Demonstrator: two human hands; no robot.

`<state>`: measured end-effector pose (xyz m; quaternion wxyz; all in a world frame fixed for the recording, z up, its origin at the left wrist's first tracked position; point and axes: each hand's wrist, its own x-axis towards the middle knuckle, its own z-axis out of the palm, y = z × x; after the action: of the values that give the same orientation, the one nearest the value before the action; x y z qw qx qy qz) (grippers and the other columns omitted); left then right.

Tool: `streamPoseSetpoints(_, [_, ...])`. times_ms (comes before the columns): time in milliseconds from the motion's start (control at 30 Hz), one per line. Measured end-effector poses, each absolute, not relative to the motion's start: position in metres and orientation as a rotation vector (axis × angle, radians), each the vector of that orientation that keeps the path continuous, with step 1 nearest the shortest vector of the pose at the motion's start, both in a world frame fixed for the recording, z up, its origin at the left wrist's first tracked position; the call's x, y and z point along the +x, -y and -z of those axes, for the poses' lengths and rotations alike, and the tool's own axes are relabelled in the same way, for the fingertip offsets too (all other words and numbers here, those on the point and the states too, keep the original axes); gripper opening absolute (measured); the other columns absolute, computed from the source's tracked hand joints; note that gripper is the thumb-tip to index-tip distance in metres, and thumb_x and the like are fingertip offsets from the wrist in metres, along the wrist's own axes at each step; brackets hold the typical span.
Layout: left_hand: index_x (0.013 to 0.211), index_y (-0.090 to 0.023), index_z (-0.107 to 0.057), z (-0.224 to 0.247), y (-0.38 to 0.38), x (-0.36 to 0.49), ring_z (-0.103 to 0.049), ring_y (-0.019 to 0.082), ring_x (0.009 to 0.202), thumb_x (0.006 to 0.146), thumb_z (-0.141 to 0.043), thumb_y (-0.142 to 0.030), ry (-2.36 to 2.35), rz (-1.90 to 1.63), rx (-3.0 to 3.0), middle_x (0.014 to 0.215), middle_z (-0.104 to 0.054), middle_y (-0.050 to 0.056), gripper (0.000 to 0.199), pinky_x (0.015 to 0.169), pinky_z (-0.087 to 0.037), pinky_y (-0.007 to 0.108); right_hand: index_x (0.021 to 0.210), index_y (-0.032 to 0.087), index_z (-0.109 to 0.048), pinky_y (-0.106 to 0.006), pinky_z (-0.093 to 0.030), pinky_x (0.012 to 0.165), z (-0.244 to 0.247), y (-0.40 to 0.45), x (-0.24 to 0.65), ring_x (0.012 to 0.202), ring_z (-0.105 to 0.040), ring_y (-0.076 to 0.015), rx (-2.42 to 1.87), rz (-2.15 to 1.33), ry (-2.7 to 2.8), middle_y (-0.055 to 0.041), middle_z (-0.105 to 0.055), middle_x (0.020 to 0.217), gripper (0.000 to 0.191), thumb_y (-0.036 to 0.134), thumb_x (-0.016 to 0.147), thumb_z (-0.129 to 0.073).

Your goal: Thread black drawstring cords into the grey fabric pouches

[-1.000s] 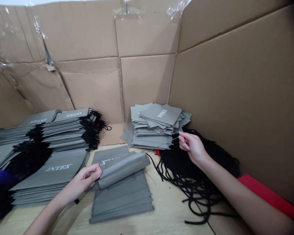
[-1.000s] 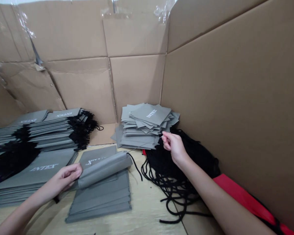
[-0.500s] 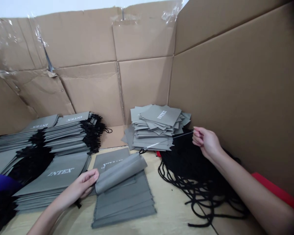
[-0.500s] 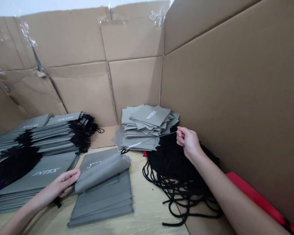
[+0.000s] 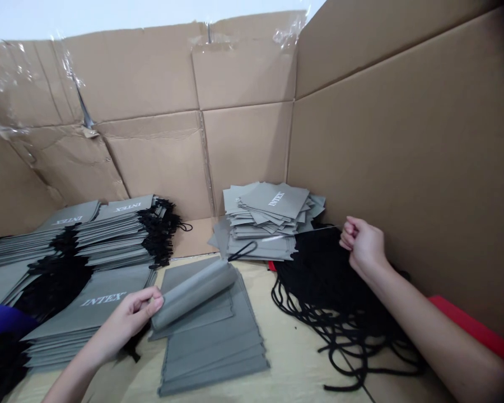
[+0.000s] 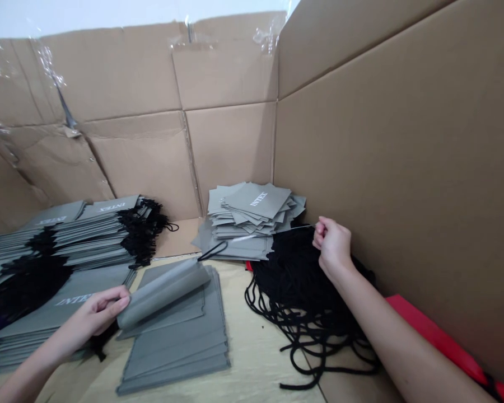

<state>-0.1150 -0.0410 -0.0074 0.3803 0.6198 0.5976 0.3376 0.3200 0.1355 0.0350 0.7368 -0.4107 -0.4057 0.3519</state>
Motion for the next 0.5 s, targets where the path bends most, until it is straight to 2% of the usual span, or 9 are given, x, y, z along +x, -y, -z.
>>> streamPoseSetpoints(133, [0.066,-0.019,-0.038,0.004,0.044,-0.120,-0.013,0.006,0.044,0.079,-0.044,-0.056,-1.502,-0.881,1.568,0.053,-0.017,-0.009,0.041,0.040,-0.007,0.019,0.049,0.021,-0.036,-0.025,-0.015,0.035,-0.037,-0.134,0.321,0.031,-0.024,-0.0038,-0.931,-0.681,0.871,0.0071,-0.032,0.040,0.032,0.027,0.079,-0.047])
streamPoseSetpoints(267, [0.067,-0.019,-0.038,0.006,0.044,-0.123,-0.012,0.005,0.042,0.077,-0.046,-0.057,-1.453,-0.890,1.522,0.050,-0.017,-0.010,0.040,0.040,-0.007,0.019,0.047,0.017,-0.047,-0.022,-0.021,0.036,-0.025,-0.119,0.286,0.035,-0.034,-0.0051,-0.962,-0.728,1.057,0.0046,-0.042,0.040,0.030,0.028,0.073,-0.058])
streamPoseSetpoints(433, [0.068,-0.018,-0.040,0.013,0.042,-0.122,-0.012,0.004,0.040,0.076,-0.049,-0.057,-1.383,-0.848,1.513,0.048,-0.017,-0.010,0.040,0.039,-0.006,0.019,0.058,0.016,-0.057,-0.020,-0.017,0.032,0.003,-0.092,0.230,0.028,-0.028,-0.0061,-1.116,-1.228,1.598,0.0047,-0.043,0.034,0.044,0.054,0.078,-0.046])
streamPoseSetpoints(500, [0.069,-0.018,-0.041,0.013,0.042,-0.121,-0.012,0.004,0.041,0.076,-0.049,-0.056,-1.394,-0.837,1.506,0.049,-0.016,-0.010,0.039,0.039,-0.006,0.019,0.057,0.015,-0.059,-0.020,-0.016,0.032,0.011,-0.084,0.222,0.026,-0.025,-0.0056,-1.147,-1.411,1.825,0.0037,-0.043,0.033,0.053,0.060,0.079,-0.040])
